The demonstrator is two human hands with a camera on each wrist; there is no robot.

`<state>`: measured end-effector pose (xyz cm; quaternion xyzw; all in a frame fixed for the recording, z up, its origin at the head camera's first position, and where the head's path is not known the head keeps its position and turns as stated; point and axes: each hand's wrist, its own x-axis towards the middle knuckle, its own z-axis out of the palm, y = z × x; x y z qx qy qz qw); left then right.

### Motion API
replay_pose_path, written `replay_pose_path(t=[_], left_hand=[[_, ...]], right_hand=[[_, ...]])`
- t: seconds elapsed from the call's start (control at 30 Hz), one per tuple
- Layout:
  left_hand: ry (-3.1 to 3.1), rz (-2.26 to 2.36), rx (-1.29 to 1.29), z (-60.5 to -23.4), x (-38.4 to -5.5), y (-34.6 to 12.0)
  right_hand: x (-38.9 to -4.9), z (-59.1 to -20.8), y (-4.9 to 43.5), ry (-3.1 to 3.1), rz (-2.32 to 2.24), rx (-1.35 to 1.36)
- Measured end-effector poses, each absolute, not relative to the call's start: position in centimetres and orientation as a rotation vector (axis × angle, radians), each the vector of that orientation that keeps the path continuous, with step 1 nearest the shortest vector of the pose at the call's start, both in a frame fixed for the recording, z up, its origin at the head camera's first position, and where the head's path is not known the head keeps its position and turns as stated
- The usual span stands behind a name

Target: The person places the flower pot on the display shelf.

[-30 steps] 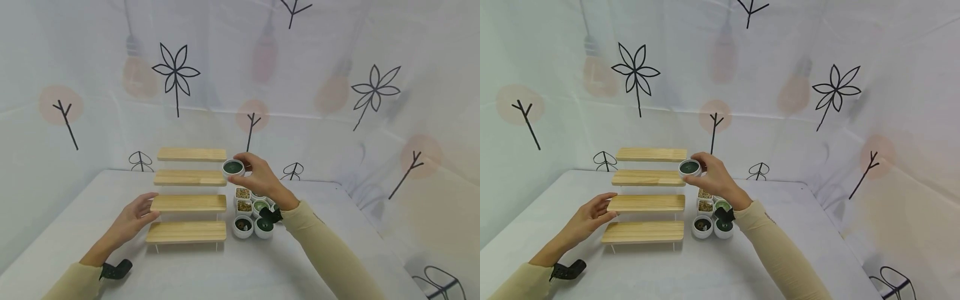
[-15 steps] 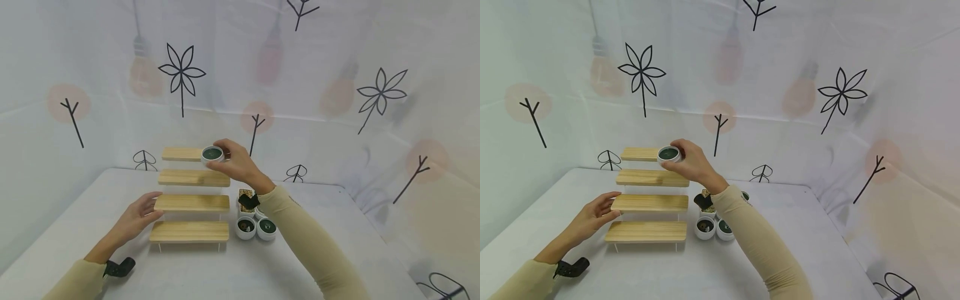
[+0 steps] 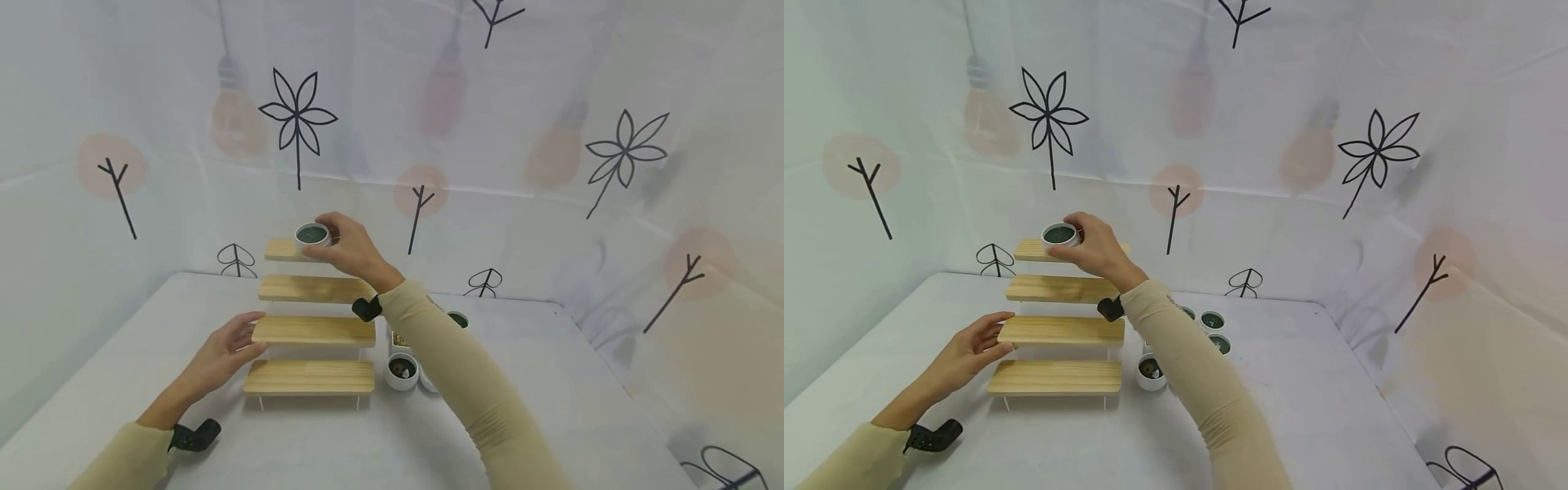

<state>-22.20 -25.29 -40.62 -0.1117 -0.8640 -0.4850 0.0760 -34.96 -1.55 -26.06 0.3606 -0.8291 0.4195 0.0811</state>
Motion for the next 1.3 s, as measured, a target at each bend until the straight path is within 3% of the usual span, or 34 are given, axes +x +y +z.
replay_pose_path(t=[0.43, 1.3], left_hand=[[-2.597, -1.452, -0.321, -40.7, -22.3, -25.3], [-2.596, -1.425, -0.344, -40.6, -22.2, -25.2]], right_hand=[[-36.0, -26.8, -4.2, -2.512, 1.322, 1.0], [-36.2, -26.7, -3.4, -2.636, 1.324, 0.952]])
